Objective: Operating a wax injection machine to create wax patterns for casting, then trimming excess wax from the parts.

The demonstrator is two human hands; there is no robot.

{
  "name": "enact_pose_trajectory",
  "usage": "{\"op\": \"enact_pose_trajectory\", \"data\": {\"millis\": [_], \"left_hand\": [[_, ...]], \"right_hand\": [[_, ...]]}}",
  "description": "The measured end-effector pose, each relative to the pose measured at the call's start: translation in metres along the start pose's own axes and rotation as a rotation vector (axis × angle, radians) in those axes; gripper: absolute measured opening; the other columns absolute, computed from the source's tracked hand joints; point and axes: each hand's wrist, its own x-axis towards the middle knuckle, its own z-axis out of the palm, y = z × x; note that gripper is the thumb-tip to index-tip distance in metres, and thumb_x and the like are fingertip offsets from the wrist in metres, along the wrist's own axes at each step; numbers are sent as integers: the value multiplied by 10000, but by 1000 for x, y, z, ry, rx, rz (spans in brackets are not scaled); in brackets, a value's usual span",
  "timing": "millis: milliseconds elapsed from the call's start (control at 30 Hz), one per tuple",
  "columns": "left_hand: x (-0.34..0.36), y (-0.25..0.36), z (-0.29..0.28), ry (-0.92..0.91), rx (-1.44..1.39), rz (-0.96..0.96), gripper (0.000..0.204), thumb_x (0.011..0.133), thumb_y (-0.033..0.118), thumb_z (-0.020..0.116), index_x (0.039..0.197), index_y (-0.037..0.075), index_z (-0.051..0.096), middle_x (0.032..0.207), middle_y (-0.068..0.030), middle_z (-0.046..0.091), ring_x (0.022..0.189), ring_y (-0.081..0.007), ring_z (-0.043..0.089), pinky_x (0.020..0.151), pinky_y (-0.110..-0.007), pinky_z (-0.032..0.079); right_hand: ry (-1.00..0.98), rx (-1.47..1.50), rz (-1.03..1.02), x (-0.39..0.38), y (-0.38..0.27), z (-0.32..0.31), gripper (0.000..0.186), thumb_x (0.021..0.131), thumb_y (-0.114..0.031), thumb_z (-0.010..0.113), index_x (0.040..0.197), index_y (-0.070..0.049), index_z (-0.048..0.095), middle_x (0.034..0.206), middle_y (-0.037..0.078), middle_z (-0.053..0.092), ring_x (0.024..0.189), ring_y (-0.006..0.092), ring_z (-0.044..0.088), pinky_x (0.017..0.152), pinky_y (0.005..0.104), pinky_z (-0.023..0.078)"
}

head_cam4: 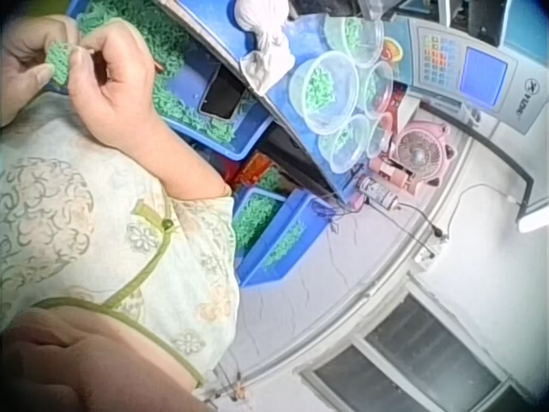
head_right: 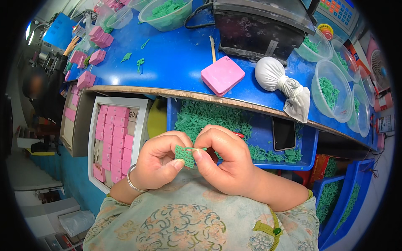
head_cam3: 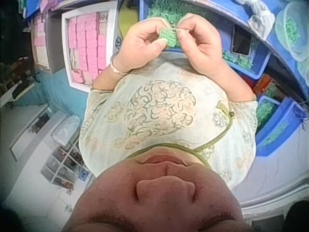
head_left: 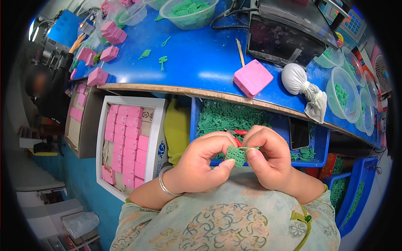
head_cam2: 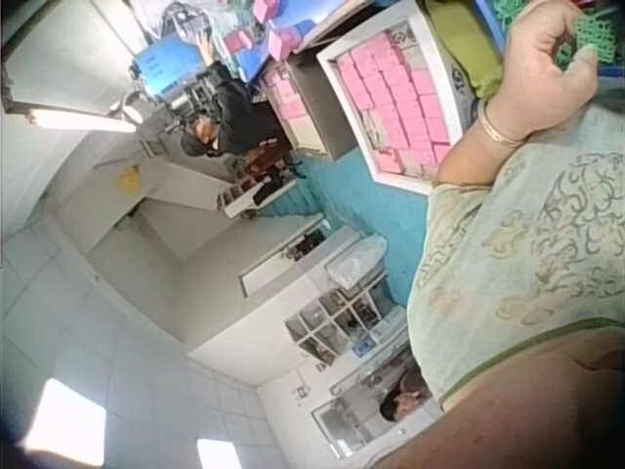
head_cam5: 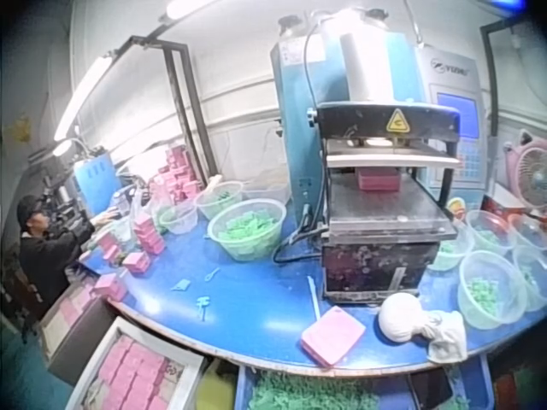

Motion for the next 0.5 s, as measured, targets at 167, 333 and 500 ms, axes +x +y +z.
{"op": "enact_pose_trajectory", "data": {"millis": [167, 333, 500], "left_hand": [[0, -1, 0, 1, 7, 10, 80, 712, -54, 510, 756, 14, 510, 768, -58, 520, 720, -153, 488, 655, -274, 398], [0, 0, 0, 3, 19, -7, 73, 715, -44, 516, 755, 17, 511, 762, -58, 523, 713, -158, 490, 649, -276, 400], [1, 2, 0, 34, 66, 2, 52, 716, -18, 527, 756, 13, 515, 752, -70, 529, 687, -180, 500, 630, -289, 406]], "right_hand": [[-2, 18, 8, -1, 1, 0, 58, 794, -27, 546, 769, 1, 502, 684, 64, 497, 569, 134, 440, 493, 255, 348], [-1, 19, 37, -1, 1, 0, 58, 799, -30, 541, 768, -8, 498, 689, 61, 499, 567, 132, 437, 493, 258, 346], [4, 30, 56, -1, 1, -1, 55, 801, -32, 540, 772, -13, 498, 689, 58, 500, 567, 133, 437, 491, 258, 344]]}}
